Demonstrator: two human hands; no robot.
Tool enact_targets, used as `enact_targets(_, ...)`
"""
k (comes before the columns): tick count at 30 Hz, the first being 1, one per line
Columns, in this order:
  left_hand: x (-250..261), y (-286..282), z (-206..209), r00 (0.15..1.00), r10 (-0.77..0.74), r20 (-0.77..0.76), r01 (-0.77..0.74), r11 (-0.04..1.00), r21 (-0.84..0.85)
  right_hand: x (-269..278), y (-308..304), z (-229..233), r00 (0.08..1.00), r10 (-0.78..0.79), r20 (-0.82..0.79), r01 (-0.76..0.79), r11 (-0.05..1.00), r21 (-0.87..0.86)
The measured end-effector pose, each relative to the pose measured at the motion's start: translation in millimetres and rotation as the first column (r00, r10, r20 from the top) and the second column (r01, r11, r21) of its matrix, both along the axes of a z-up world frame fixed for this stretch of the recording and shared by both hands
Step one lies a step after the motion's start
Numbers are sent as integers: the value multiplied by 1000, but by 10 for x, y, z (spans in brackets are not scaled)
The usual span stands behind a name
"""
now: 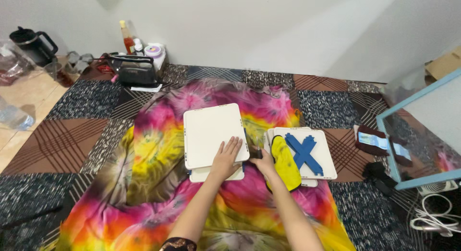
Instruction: The person uses a screwdriver to pry and separate blue plastic pieces from white square boards, then wipes the boards with a yellow cloth. The person handles multiple boards and blue pieces, stacking them on a colorful tie-dye surface.
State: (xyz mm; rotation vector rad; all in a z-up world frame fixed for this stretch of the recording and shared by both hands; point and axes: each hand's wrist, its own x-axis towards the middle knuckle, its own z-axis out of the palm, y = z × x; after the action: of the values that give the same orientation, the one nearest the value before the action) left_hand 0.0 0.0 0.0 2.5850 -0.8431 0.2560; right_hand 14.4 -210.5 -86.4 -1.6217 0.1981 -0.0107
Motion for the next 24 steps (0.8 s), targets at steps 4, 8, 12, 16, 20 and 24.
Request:
enact_targets(4,-8,45,76,992,-8,122,-9,990,137,-144,65,38,995,16,101,-13,999,-32)
enact_targets(8,-11,128,121,983,-95,155,64,980,189,-182,145,6,988,36,151,-45,997,58)
enact_targets(12,-60,225,133,981,-120,151,87,974,208,-148,256,-79,981,-6,196,-20,991,129)
enact_targets(16,-80,219,129,978,-134,158,92,963,252,-107,307,-143,985,-25,170,-4,986,164)
enact_targets(20,-91,222,116,981,-120,155,79,965,250,-104,283,-204,990,-44,137,17,981,191)
enact_targets(24,-119,214,112,985,-110,133,72,961,266,-121,240,-277,975,-6,221,-37,982,187)
